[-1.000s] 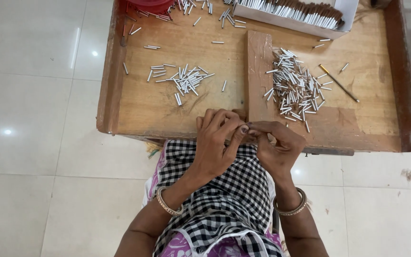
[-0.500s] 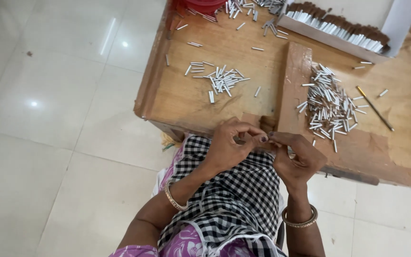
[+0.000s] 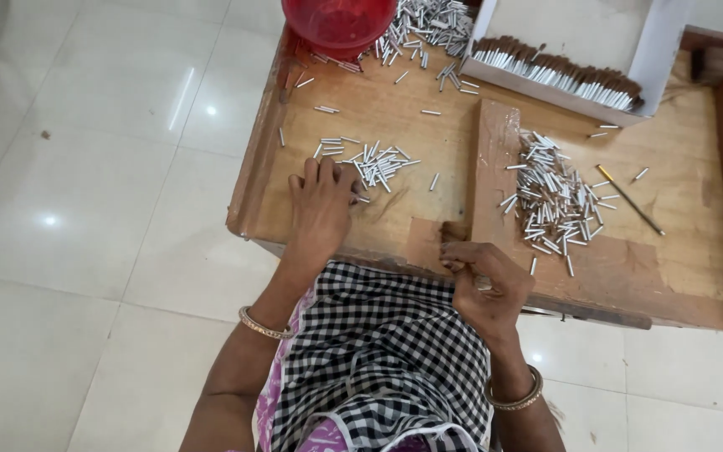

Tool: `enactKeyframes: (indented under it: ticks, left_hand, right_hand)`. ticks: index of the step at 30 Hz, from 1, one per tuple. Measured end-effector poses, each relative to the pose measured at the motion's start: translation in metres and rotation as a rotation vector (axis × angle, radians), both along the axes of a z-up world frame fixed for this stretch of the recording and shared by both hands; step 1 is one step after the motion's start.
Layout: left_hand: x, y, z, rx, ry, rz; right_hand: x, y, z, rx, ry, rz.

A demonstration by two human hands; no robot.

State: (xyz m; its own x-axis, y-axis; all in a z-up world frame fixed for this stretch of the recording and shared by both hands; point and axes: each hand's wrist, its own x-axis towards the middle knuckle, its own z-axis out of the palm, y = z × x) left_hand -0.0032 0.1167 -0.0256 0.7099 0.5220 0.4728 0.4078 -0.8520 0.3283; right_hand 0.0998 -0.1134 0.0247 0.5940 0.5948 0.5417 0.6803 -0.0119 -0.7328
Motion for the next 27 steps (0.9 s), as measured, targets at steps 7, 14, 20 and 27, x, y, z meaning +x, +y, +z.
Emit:
enactKeyframes:
  ticks: [7,14,20,27]
  left_hand:
    - [0.003,-0.056,0.025,-0.18,-0.248,-0.134]
    - [0.001,-0.11,0.04,-0.437,-0.366,-0.369]
    - [0.002,-0.114,0.034,-0.362,-0.366,-0.385]
    - [0.0,-0.119,0.03,-0.09,-0.285,-0.263]
  right_hand:
    - [-0.001,0.002,-0.004,0.095,0.004,-0.023]
    - [-0.002,-0.013,-0.015,0.222,0.154,0.012]
    - [-0.005,-0.017,-0.006,0.21,0.149,-0.026]
    - [-0.013,-0.023,0.022,-0.051,-0.354,-0.229]
